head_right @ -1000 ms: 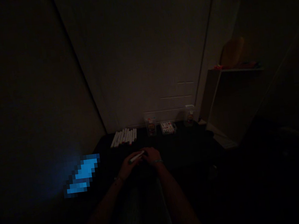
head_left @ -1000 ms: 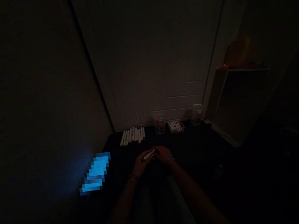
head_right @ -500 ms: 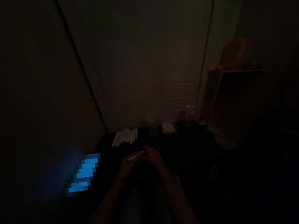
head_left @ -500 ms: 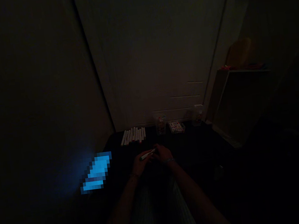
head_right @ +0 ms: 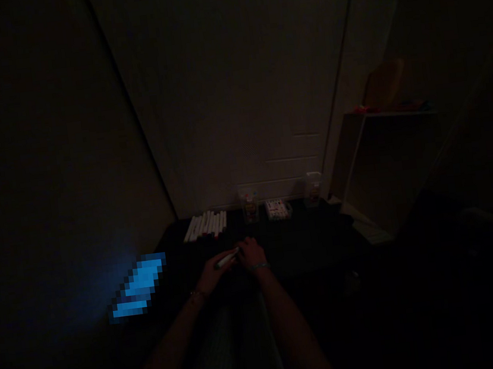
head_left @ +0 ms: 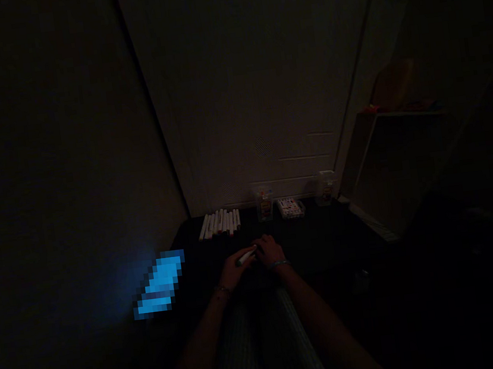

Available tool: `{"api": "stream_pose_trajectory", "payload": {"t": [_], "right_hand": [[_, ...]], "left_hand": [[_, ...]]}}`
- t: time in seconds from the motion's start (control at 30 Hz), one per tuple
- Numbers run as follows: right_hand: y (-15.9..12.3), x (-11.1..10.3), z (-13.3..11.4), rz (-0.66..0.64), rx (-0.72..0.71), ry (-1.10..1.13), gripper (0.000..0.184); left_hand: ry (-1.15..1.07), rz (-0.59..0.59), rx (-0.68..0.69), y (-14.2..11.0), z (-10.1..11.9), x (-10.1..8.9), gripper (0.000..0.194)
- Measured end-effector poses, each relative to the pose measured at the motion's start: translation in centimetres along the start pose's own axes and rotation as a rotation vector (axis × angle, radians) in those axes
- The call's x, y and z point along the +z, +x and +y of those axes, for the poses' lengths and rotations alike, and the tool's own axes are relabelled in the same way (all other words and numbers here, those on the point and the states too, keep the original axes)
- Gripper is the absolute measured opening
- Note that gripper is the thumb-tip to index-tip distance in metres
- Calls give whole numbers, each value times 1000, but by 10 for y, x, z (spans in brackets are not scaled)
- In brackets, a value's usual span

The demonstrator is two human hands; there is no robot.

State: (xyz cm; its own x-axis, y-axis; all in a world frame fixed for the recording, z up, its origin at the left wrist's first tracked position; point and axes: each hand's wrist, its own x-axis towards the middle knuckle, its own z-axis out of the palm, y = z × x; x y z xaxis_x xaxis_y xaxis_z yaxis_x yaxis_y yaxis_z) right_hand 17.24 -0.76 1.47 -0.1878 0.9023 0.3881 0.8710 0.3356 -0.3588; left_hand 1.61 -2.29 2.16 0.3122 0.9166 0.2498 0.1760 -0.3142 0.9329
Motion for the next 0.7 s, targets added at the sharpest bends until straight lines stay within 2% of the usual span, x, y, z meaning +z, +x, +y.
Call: {"api": "stream_pose_trajectory", "payload": {"t": [0.5,0.7], "right_hand": [[1,-10,-5,-94,24,88,34],[2,-7,-4,-108,16,110,33]], "left_hand": [[-6,-63,72,6,-13,4,46],[-17,-75,32,6,-10,2,48]]}}
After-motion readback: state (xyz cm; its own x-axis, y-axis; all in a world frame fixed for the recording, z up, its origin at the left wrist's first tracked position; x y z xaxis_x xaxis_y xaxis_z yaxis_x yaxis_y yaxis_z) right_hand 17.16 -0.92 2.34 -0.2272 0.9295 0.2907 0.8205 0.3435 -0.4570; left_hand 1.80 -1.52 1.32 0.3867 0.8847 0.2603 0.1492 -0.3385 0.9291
